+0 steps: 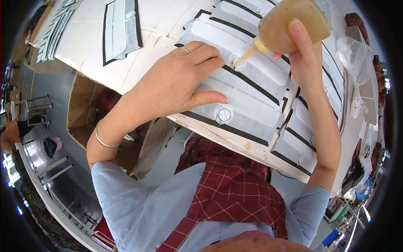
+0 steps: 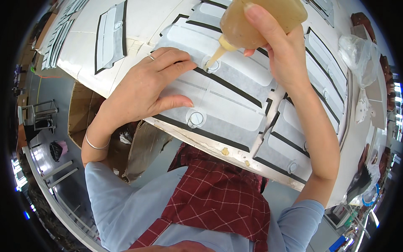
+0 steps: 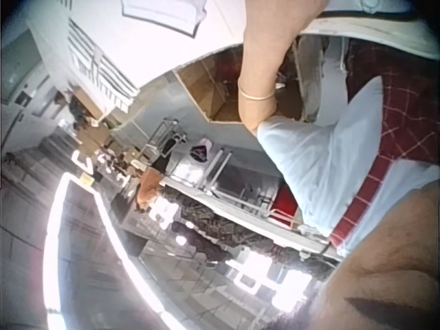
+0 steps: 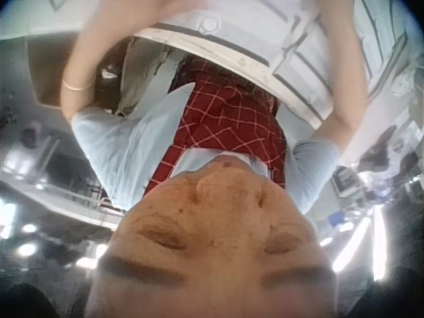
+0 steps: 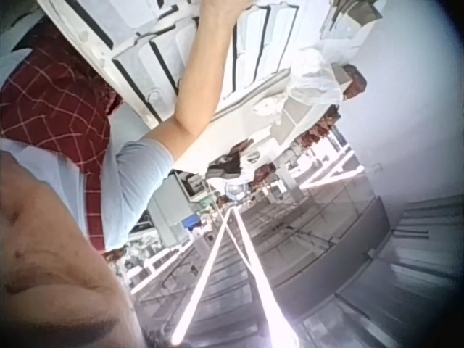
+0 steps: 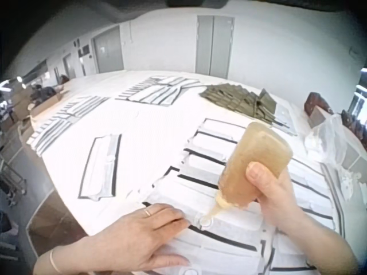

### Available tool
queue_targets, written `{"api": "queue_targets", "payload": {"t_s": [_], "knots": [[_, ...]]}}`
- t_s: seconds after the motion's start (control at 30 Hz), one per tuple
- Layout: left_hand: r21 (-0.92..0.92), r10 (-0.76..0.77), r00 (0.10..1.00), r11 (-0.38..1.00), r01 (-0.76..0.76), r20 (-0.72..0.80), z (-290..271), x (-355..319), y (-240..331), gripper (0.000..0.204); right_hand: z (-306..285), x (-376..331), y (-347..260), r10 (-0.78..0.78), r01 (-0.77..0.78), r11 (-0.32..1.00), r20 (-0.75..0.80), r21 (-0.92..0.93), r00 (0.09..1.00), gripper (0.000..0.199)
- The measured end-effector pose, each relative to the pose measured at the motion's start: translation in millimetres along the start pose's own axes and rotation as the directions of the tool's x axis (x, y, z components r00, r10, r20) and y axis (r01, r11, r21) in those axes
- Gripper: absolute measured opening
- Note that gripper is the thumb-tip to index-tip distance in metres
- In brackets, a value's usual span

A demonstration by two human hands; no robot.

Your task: The person applies a viscous substance from a squeeze bottle onto the center of several white rectangular items arranged on a table. They then place small white paper pieces over the applied substance and press them down. The person repeats this process across multiple items.

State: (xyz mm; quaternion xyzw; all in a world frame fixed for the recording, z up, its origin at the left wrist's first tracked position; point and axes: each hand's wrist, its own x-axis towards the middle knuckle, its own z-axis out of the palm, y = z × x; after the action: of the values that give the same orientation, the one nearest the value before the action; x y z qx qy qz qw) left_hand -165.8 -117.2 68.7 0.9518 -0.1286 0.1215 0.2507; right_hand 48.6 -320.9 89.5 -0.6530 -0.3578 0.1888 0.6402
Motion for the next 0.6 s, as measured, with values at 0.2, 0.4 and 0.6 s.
{"api": "queue_targets", "payload": {"t_s": [0.2,0.4,0.6], "knots": [[-0.014,0.004,1.0,1.0,-0.003,0.012,-2,1,1,0.066,-10,-5,-17,-0.001,0.013,0.994,0.111,-0.11,0.994,0.063],[-0.052,-0.003,1.0,0.999,0.004,0.022,1,3,8,0.064,-68,-11,-28,-0.059,-0.023,0.835,0.131,0.55,0.99,0.085],[-0.069,0.009,1.0,0.998,-0.01,-0.014,-8,20,-1,0.054,-115,-1,-54,-0.042,-0.012,0.712,0.059,0.702,0.997,0.075]]}}
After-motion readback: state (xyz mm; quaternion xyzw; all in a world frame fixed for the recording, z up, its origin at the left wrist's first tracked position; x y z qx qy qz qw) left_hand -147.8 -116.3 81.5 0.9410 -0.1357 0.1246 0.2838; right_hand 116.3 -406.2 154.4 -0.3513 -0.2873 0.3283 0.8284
